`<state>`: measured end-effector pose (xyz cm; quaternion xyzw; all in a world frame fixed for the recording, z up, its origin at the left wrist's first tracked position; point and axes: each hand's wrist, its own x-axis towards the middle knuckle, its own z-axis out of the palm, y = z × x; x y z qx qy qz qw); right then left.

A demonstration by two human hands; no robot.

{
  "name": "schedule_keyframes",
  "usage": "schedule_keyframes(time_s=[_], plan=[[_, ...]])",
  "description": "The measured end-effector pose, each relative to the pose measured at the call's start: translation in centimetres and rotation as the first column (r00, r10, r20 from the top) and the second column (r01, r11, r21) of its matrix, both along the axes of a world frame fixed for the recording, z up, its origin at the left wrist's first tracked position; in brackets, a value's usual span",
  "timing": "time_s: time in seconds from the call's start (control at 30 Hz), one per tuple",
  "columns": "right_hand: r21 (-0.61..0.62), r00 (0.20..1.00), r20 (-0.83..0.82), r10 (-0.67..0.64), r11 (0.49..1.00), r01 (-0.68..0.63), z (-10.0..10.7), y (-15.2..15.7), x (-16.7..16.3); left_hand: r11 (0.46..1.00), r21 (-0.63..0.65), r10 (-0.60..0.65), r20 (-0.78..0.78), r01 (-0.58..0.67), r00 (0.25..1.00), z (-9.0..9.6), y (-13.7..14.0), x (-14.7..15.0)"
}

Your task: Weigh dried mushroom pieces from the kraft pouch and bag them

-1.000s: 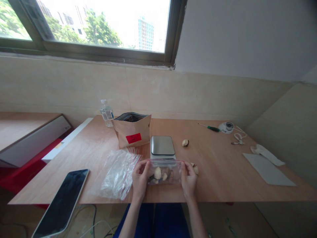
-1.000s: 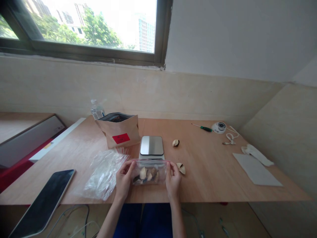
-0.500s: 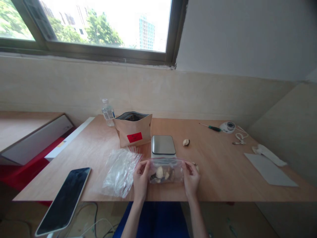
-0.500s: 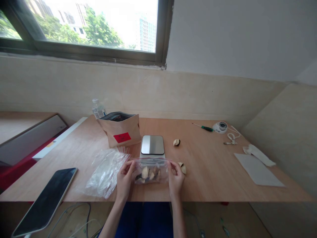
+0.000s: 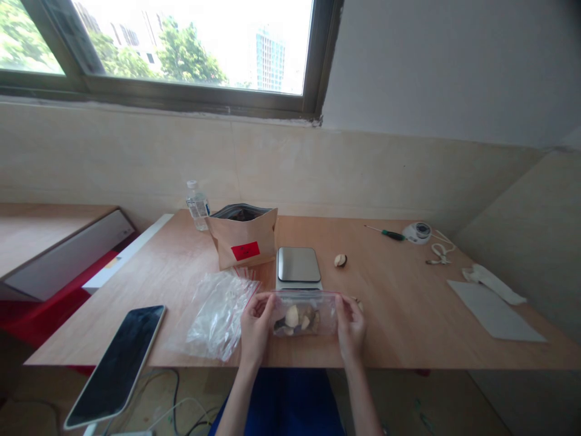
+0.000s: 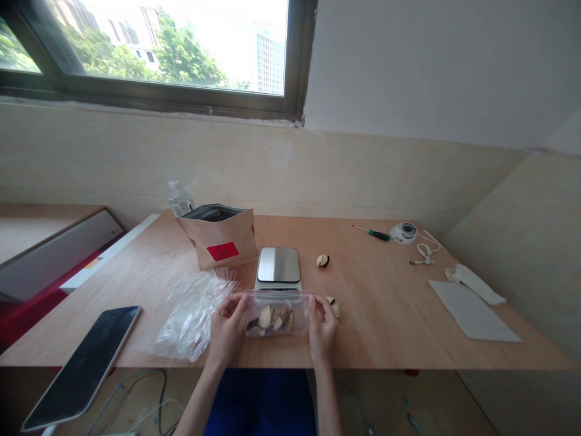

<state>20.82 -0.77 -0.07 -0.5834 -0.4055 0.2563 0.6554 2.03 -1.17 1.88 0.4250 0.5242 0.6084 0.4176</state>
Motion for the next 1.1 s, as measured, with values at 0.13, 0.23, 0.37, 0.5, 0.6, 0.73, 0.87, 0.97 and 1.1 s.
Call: schedule_keyframes(time_s=[0.13,0.23,0.37,0.5,0.6,0.73,0.87,0.97,1.1], plan=[[-0.003,1.000,-0.005,-0.005,1.000,0.005,0.12,0.06,-0.17,1.000,0.011,0.005,-0.014,-0.005,1.000,-0.03,-0.06,0.04],[-0.026,0.999,-0.034,-0.017,1.000,0.016,0.36,0.12,-0.29,1.000,0.009,0.008,-0.021,-0.008,1.000,-0.13,-0.13,0.10],[-0.047,0.999,-0.036,0.011,0.999,-0.013,0.43,0.15,-0.32,1.000,0.003,-0.007,-0.022,0.008,1.000,-0.30,-0.09,0.13],[-0.059,1.000,-0.030,0.009,0.998,-0.011,0.37,0.17,-0.40,0.999,0.018,-0.029,-0.013,0.030,0.999,-0.01,-0.13,0.27],[-0.064,0.999,-0.008,0.035,0.997,-0.035,0.38,0.21,-0.51,1.000,0.016,-0.018,-0.027,0.019,0.999,0.41,-0.20,0.49],[-0.065,0.998,-0.004,0.066,0.996,-0.066,0.33,0.23,-0.57,1.000,0.015,-0.008,-0.018,0.008,1.000,0.44,-0.16,0.61],[-0.060,0.998,-0.003,0.069,0.996,-0.069,0.08,0.20,-0.49,0.999,0.019,-0.027,-0.004,0.028,1.000,-0.13,0.03,0.22],[-0.053,0.998,0.014,0.063,0.997,-0.062,-0.18,0.15,-0.50,0.998,0.012,-0.060,-0.006,0.060,0.998,-0.41,0.12,-0.18],[-0.049,0.999,0.029,0.045,0.998,-0.043,-0.38,0.11,-0.42,0.997,0.015,-0.076,-0.001,0.076,0.997,-0.40,0.17,-0.17]])
